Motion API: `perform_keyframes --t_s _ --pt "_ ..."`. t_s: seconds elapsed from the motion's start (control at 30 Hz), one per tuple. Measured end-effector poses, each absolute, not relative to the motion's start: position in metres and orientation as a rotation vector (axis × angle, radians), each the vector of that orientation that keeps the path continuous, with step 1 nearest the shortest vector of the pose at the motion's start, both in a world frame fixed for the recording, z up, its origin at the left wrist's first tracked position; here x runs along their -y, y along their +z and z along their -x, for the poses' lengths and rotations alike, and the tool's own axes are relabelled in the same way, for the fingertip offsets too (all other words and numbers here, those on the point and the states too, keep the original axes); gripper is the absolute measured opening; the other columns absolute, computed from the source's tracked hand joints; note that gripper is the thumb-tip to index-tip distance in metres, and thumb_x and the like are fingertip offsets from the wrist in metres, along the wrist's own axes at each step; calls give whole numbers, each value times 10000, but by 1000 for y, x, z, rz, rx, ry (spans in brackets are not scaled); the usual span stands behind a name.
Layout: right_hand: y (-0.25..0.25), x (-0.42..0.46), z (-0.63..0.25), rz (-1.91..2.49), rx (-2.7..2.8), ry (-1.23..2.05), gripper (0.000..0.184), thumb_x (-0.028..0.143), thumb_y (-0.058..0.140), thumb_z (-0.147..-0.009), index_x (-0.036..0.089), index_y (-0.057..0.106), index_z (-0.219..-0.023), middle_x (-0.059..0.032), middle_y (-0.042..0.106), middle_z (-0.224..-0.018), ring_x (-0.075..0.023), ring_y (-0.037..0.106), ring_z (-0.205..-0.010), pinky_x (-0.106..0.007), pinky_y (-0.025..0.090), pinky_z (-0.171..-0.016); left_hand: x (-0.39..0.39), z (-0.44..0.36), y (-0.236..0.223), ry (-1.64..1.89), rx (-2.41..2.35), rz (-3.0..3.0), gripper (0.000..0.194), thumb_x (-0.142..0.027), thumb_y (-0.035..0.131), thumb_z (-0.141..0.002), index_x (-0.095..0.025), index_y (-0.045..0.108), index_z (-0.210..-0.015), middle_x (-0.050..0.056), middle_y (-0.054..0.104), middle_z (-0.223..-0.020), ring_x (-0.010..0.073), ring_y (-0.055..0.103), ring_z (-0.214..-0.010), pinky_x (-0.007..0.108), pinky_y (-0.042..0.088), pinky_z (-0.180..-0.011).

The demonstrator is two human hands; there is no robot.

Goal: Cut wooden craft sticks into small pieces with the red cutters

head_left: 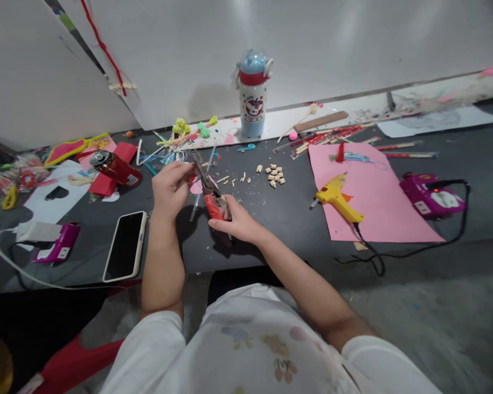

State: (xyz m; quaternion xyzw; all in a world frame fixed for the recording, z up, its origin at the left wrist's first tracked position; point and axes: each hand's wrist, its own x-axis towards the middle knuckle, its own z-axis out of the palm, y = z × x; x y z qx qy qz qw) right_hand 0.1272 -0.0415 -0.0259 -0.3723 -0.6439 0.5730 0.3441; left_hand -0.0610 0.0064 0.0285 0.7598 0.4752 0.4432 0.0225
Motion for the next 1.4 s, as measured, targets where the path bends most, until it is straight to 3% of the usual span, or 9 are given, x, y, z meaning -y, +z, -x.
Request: perform_keyframes --t_s 0.43,0.53,0.7,0.8,0.9,1.0,1.13,1.3,1.4 --pt "-25 41 -126 940 1647 1517 555 533 652 -729 179 408 -1079 5 487 -844 -135 486 -722 -291 411 -662 -9 64 27 1313 -1490 -2367 251 -165 495 -829 -239 703 -948 32 689 -870 151 644 -808 294 513 -738" --pt "-27 40 -125 943 1647 1475 483 539 629 -744 186 413 -993 18 462 -805 -131 469 -703 -295 405 -664 -11 61 26 1302 -1511 -2434 204 -223 504 -868 -235 692 -946 36 687 -866 162 635 -842 324 501 -803" --pt "-30 38 -124 1032 1578 1438 496 568 621 -729 196 406 -977 12 455 -830 -145 476 -753 -313 418 -711 -8 51 27 1521 -1638 -2436 227 -388 563 -864 -233 636 -1012 82 619 -1053 220 561 -1048 398 431 -940" --pt "-29 38 -124 1087 1506 1445 521 588 615 -715 195 407 -986 0 466 -850 -159 489 -784 -320 427 -717 -4 50 27 1587 -1640 -2354 310 -463 478 -898 -209 602 -771 49 592 -799 179 572 -827 343 454 -788" --pt "-27 37 -124 1119 1467 1443 544 598 614 -699 190 411 -996 -14 481 -865 -171 508 -804 -326 438 -712 -4 50 25 1187 -1437 -2327 499 -552 369 -915 -195 541 -611 13 532 -591 137 518 -605 292 418 -617" --pt "-26 37 -124 1116 1446 1431 563 594 617 -684 188 418 -1018 -24 498 -895 -175 529 -817 -330 459 -704 -6 46 23 695 -1220 -2190 603 -696 323 -857 -174 562 -672 13 569 -625 132 509 -586 269 404 -559" --pt "-28 35 -122 1124 1439 1435 618 544 651 -659 170 419 -1094 -41 531 -929 -179 552 -823 -352 485 -719 -6 35 19 529 -1012 -2012 689 -802 390 -747 -142 580 -792 55 632 -787 165 562 -719 292 467 -675" --pt "-27 36 -122 962 1492 1412 858 434 710 -667 186 271 -1361 -108 553 -1198 -208 589 -1002 -385 497 -861 -3 31 17 527 -916 -1823 634 -576 667 -719 -141 547 -1164 75 670 -888 193 621 -784 325 496 -752" --pt "-23 38 -123 918 1500 1419 983 409 745 -649 177 184 -1422 -130 556 -1247 -235 582 -1092 -401 491 -919 -3 30 17 551 -914 -1819 629 -521 708 -696 -143 560 -1176 106 666 -991 222 633 -879 347 500 -800"
